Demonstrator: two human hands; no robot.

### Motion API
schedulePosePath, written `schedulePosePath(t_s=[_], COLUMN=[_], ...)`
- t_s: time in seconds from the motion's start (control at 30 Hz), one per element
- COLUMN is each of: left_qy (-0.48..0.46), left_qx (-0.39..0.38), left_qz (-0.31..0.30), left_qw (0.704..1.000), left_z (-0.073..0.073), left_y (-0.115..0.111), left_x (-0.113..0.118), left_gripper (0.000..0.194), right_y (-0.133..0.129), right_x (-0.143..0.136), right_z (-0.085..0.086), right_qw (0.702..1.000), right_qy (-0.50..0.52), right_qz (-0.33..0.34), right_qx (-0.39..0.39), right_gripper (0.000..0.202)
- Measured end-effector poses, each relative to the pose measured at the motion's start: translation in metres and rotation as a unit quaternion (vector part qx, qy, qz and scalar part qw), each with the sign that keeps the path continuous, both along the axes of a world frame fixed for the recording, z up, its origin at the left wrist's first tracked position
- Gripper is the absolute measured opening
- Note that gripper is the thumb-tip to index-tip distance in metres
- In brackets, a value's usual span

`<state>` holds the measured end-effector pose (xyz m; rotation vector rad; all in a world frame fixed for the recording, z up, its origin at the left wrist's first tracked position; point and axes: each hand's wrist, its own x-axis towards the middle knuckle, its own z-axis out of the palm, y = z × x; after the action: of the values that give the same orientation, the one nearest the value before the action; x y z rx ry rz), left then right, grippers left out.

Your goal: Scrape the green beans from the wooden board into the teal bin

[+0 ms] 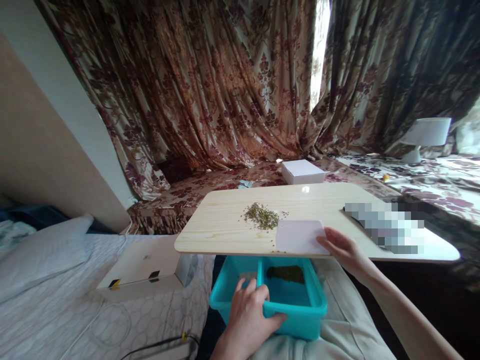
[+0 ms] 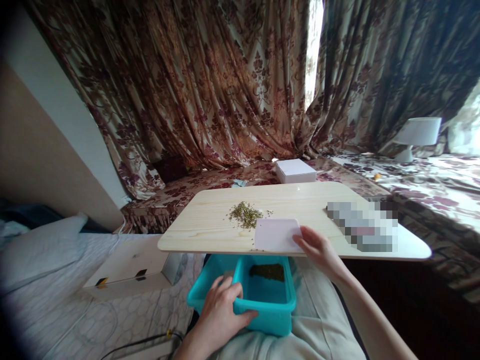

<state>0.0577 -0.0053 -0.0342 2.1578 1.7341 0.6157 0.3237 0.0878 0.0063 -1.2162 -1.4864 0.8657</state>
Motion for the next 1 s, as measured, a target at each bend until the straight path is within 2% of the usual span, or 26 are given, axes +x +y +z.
schedulePosePath(t_s=[0.13, 0.23, 0.3, 0.5, 0.77, 0.87, 1.0], left_qy=[-0.001, -0.003, -0.004, -0.004, -0.003, -0.003, -0.002], left_qx=[0.004, 0.007, 0.007, 0.003, -0.003, -0.003, -0.008], left_qz=[0.006, 0.008, 0.008, 0.005, 0.003, 0.001, 0.0], left_qw=[1.0, 1.0, 1.0, 1.0, 1.0, 1.0, 1.0], left_z=[-0.002, -0.003, -0.002, -0.002, 0.0, 0.001, 0.002], left_y=[0.0, 0.0, 0.0, 0.0, -0.001, -0.001, 0.0], left_x=[0.0, 0.0, 0.0, 0.0, -0.001, -0.001, 0.0], left_gripper=[0.029, 0.029, 0.03, 0.028, 0.029, 0.029, 0.029], right_y=[0.002, 0.014, 0.021, 0.017, -0.006, -0.01, -0.008], right_x=[-0.005, -0.014, -0.02, -0.027, -0.018, -0.006, 0.013], right_z=[0.008, 0.006, 0.003, -0.002, 0.009, 0.011, 0.008], right_qw=[1.0, 0.997, 0.996, 0.999, 1.0, 1.0, 0.989], right_qy=[0.004, 0.034, 0.041, 0.009, -0.001, 0.023, 0.054], right_qz=[-0.012, -0.059, -0.063, -0.044, 0.025, -0.018, -0.14], right_qx=[0.016, 0.041, 0.042, 0.021, -0.016, -0.012, 0.016], right_gripper=[0.051, 0.055, 0.055, 0.051, 0.052, 0.048, 0.042])
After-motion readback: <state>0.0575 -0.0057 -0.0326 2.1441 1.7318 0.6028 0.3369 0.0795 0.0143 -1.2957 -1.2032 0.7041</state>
